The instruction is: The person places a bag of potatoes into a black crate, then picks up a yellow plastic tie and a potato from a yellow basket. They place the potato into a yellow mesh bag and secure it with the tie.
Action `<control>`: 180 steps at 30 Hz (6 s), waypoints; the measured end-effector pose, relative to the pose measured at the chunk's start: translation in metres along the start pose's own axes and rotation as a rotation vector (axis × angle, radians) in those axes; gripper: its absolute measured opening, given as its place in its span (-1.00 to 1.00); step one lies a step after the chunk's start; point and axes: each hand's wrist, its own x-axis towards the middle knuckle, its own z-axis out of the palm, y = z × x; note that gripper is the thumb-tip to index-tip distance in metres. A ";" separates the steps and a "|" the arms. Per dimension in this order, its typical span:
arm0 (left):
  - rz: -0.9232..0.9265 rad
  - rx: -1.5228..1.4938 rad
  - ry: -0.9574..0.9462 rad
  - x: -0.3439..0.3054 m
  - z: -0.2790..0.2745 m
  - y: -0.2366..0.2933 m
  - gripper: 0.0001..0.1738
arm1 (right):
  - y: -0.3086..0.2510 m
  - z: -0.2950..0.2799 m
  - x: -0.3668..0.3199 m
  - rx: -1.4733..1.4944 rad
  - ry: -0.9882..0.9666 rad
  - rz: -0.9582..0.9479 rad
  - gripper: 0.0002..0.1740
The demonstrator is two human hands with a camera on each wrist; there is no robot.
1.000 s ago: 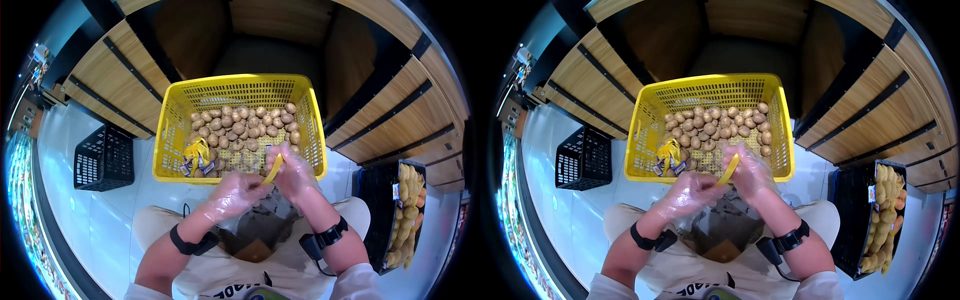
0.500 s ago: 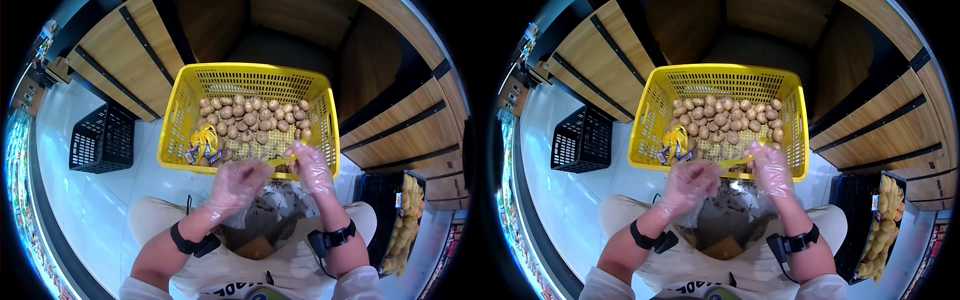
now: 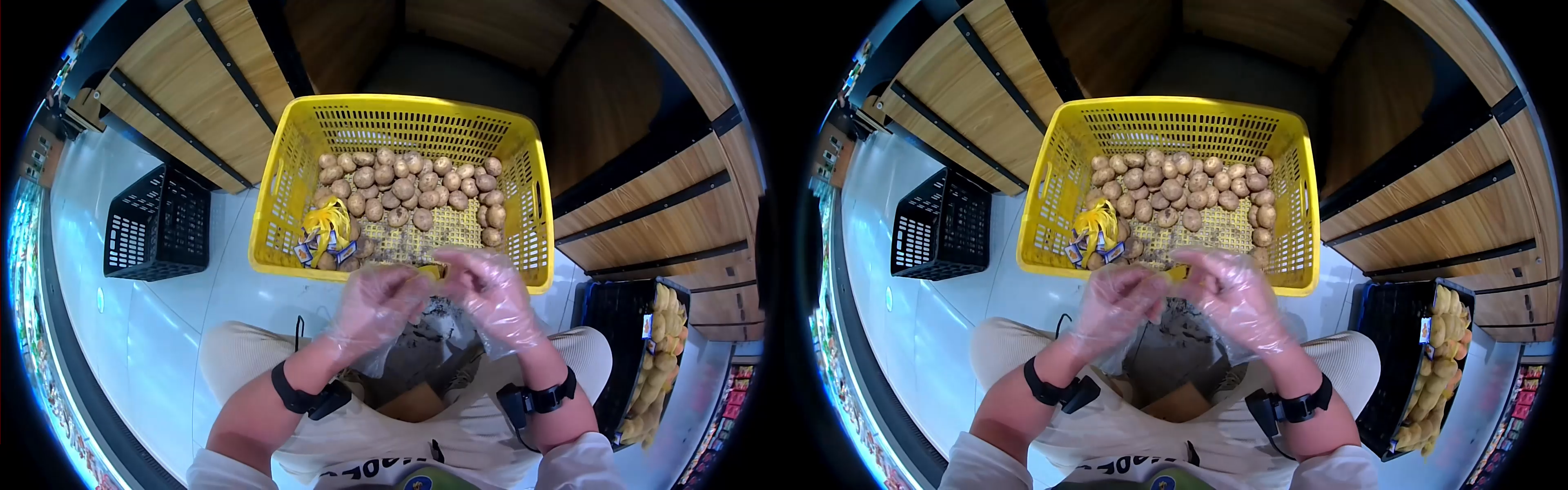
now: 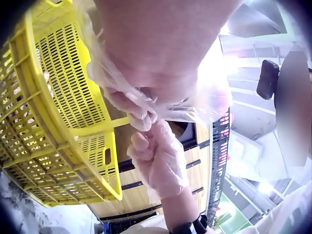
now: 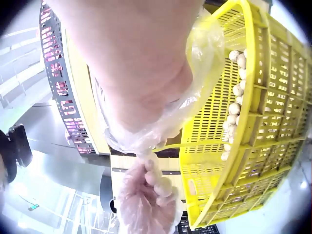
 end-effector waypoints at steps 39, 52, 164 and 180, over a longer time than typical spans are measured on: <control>0.235 0.260 -0.008 0.005 0.000 0.006 -0.78 | 0.004 0.011 -0.020 0.069 -0.078 0.295 -0.81; 0.193 0.183 0.024 0.004 0.001 -0.006 -0.83 | 0.008 0.017 -0.024 0.433 -0.006 0.395 -0.85; 0.401 0.509 0.067 0.014 0.018 -0.007 -0.73 | -0.008 -0.002 -0.016 1.118 0.339 0.224 -0.68; 0.171 0.362 -0.012 0.014 0.011 -0.004 -0.73 | 0.014 0.009 -0.021 0.643 0.197 0.285 -0.78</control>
